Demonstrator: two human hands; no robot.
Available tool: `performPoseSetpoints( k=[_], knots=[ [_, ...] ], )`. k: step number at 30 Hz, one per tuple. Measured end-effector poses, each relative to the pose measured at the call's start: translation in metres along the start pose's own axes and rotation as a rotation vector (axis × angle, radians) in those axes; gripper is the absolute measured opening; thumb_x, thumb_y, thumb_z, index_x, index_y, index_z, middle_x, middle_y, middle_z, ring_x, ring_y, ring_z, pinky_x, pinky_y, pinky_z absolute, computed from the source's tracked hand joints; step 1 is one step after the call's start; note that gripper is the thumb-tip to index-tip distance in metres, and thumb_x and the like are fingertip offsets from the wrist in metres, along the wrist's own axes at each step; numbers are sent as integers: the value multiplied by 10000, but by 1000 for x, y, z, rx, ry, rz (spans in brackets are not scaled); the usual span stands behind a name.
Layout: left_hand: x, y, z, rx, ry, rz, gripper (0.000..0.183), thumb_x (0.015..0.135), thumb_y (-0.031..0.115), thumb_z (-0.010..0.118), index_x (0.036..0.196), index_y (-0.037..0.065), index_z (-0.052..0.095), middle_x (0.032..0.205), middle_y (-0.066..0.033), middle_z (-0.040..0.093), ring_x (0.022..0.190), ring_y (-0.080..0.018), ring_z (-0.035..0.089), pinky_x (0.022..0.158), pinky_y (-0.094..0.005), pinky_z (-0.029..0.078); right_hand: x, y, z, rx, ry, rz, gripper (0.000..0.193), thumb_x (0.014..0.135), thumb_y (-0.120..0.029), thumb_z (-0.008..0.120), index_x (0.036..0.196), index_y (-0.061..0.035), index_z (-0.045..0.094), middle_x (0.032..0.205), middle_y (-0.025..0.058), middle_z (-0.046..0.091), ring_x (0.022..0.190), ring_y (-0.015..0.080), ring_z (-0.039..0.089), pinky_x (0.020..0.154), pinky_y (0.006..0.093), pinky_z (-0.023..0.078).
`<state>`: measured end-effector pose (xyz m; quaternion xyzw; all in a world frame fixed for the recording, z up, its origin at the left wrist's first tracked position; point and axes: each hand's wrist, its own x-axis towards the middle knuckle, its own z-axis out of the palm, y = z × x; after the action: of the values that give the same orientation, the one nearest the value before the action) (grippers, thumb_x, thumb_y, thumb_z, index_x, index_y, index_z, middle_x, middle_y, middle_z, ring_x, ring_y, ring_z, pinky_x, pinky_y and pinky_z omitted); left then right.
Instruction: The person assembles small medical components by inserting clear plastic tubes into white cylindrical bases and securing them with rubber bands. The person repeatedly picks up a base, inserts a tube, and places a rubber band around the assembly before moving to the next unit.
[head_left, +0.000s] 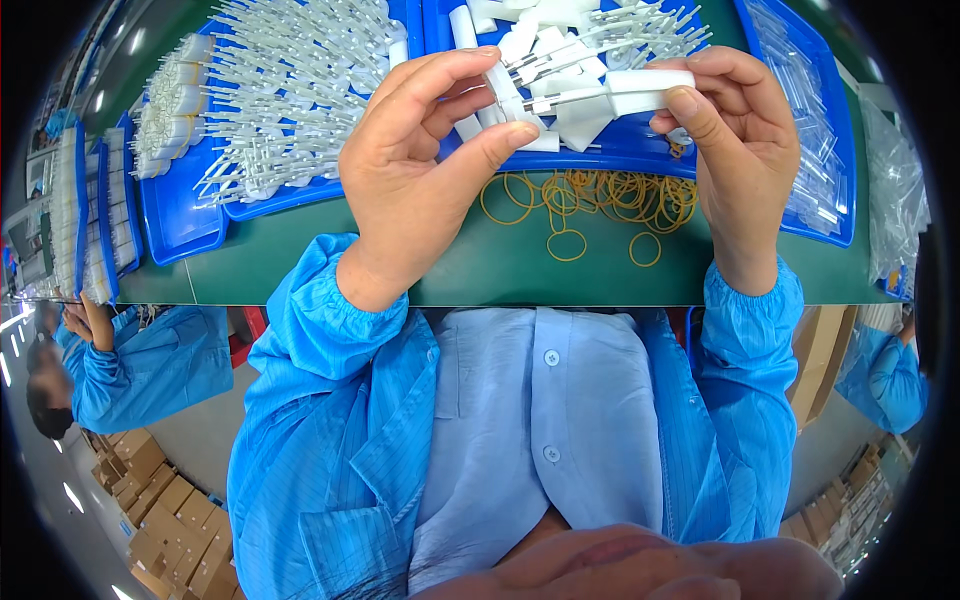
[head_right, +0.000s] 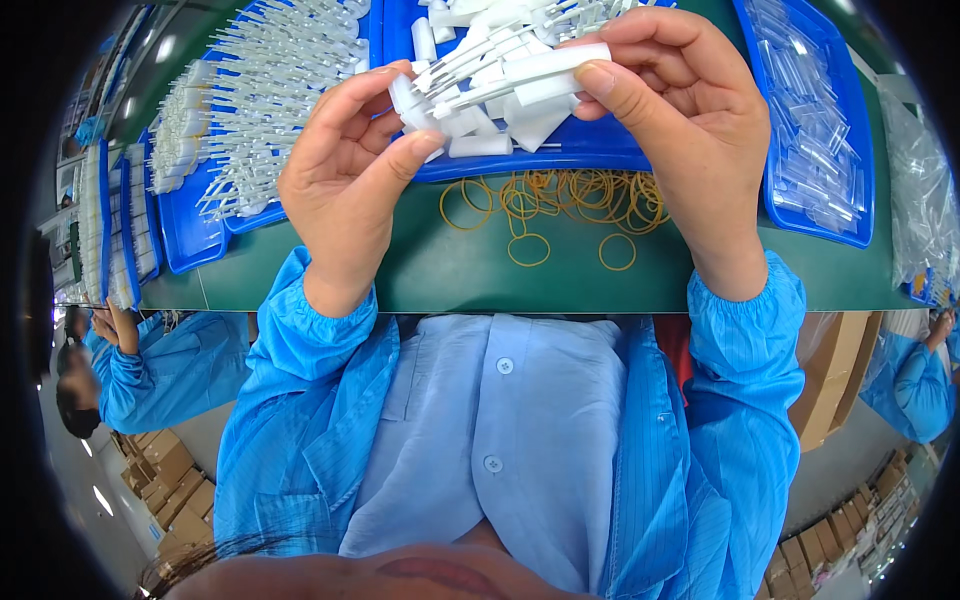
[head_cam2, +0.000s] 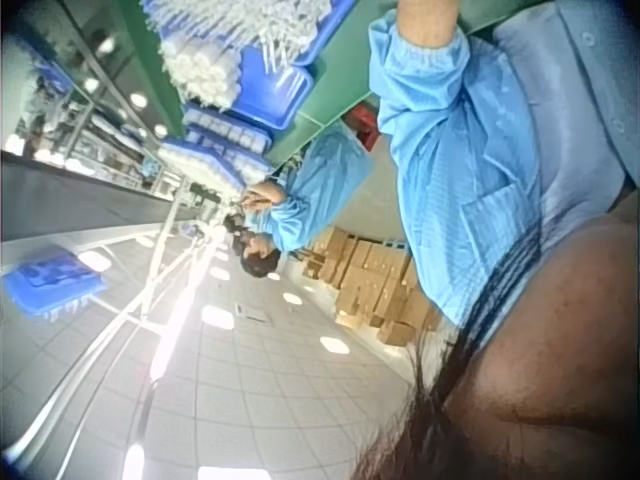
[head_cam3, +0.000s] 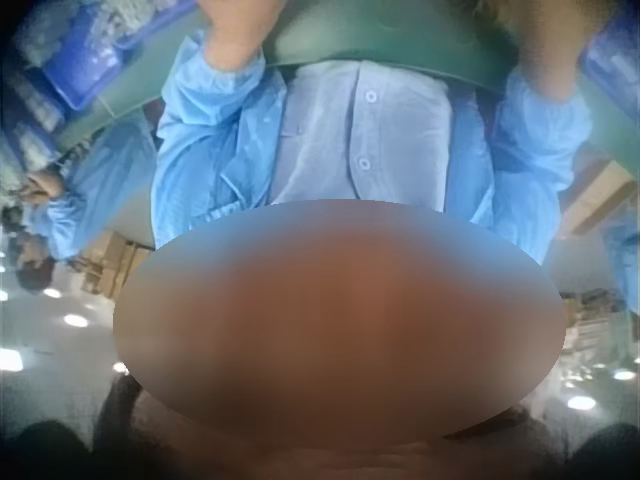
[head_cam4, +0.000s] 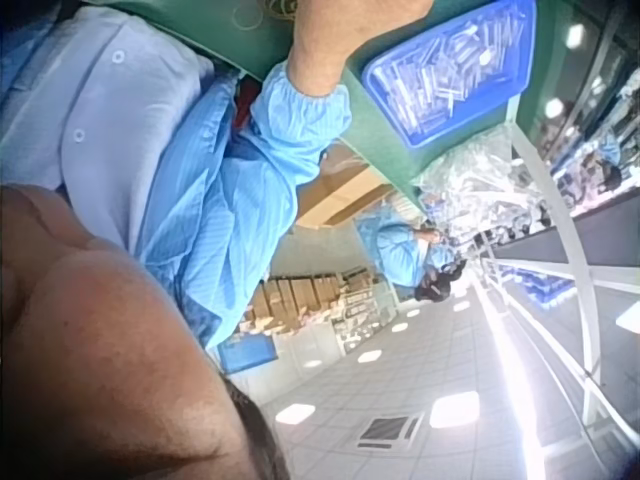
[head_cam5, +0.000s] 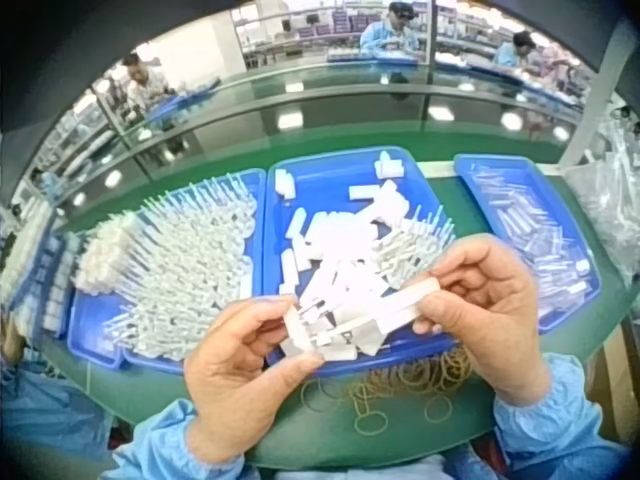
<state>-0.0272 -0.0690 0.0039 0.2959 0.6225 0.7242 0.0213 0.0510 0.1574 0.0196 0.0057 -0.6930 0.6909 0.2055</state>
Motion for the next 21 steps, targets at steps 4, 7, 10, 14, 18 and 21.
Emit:
performPoseSetpoints(
  k=[4,7,10,14,18,21],
  knots=[
    [0,1,1,-47,11,-35,444,726,-94,751,1145,-35,616,1157,-122,570,1033,-189,613,921,-295,533,1,1,-3,21,3,39,256,894,-15,620,1135,31,546,1066,189,663,889,174,661,728,246,556],
    [-1,-2,0,-5,-6,-8,447,722,-83,760,1143,-27,623,1151,-120,575,1017,-180,617,909,-283,534,0,-3,6,13,-64,25,235,914,-30,595,1135,38,549,1078,197,660,904,183,663,742,251,560],
    [-1,-1,-4,165,-101,56,461,778,-131,681,1214,-85,537,1232,-191,553,1095,-273,599,953,-363,511,1,-6,8,64,-130,-2,208,934,-64,579,1121,25,597,1097,188,659,952,192,657,775,259,565],
    [-1,-1,1,43,1,-38,458,717,-64,774,1147,-19,624,1140,-108,573,1004,-172,623,880,-264,540,3,-3,8,122,-171,-2,211,954,-110,558,1112,7,635,1112,166,656,998,203,650,810,272,571],
    [-1,3,1,29,-44,-81,448,760,-117,703,1185,-57,574,1198,-151,555,1076,-233,602,917,-324,535,3,-1,9,171,-160,-6,183,931,-70,582,1079,12,653,1098,149,655,993,211,647,810,290,582],
    [-1,2,2,45,-77,-23,446,781,-152,662,1205,-71,550,1238,-167,533,1121,-264,585,957,-363,526,3,3,8,145,-183,-28,167,903,-21,605,1054,25,661,1069,129,642,967,207,647,794,295,590]
  ],
)
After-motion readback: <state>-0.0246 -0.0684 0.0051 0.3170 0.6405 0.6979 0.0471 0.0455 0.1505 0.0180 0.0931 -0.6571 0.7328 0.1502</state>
